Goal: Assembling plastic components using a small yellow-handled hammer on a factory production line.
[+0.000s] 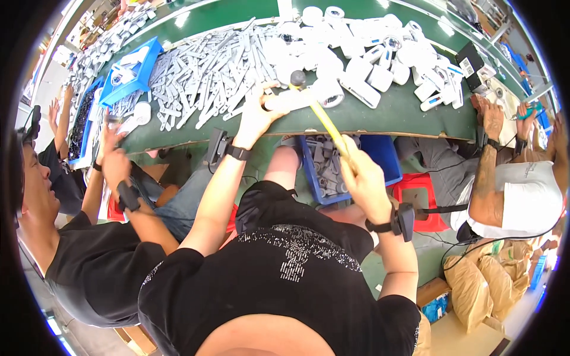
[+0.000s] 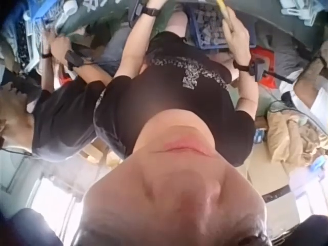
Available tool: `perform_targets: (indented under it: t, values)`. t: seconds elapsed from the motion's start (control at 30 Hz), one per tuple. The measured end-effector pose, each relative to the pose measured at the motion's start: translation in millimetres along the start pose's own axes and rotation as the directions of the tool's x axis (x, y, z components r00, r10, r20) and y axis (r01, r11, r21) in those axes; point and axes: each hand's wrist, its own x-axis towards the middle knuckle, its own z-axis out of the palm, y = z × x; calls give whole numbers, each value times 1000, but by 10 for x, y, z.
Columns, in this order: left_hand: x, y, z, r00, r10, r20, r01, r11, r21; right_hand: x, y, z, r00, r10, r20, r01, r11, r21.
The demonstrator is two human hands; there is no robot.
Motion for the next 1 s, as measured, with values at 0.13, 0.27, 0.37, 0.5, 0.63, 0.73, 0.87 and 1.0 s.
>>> perform_targets:
  t: [0.13, 0.27, 0.37, 0.5, 0.63, 0.73, 0.87, 1.0]
  values:
    - [-23, 30, -10, 998, 34, 53, -42, 986, 162, -70, 114, -1, 997, 50, 56, -46, 997, -66]
    - [-15, 96, 10, 999, 20, 26, -24, 986, 163, -30, 85, -43, 995, 103, 16, -103, 994, 44]
    - [56, 96, -6, 998, 49, 38, -56, 974, 219, -53, 52, -98, 977, 157, 147, -151, 987, -46]
    - [26, 109, 6, 997, 22, 73, -40, 966, 257, -74, 118, -83, 989, 148, 24, -150, 986, 78]
    - [80, 187, 64, 933, 334, 131, -351, 772, 529, -32, 203, -94, 993, 102, 59, -104, 994, 37]
    - [72, 223, 104, 890, 430, 150, -429, 682, 592, -97, 269, 76, 994, 106, 29, -109, 988, 109]
    - [39, 24, 118, 892, 425, 151, -439, 739, 511, -106, 223, 46, 994, 112, 13, -113, 983, 146]
    - [-44, 154, 129, 892, 433, 132, -445, 788, 427, -235, 263, -26, 969, 196, -147, -153, 953, 261]
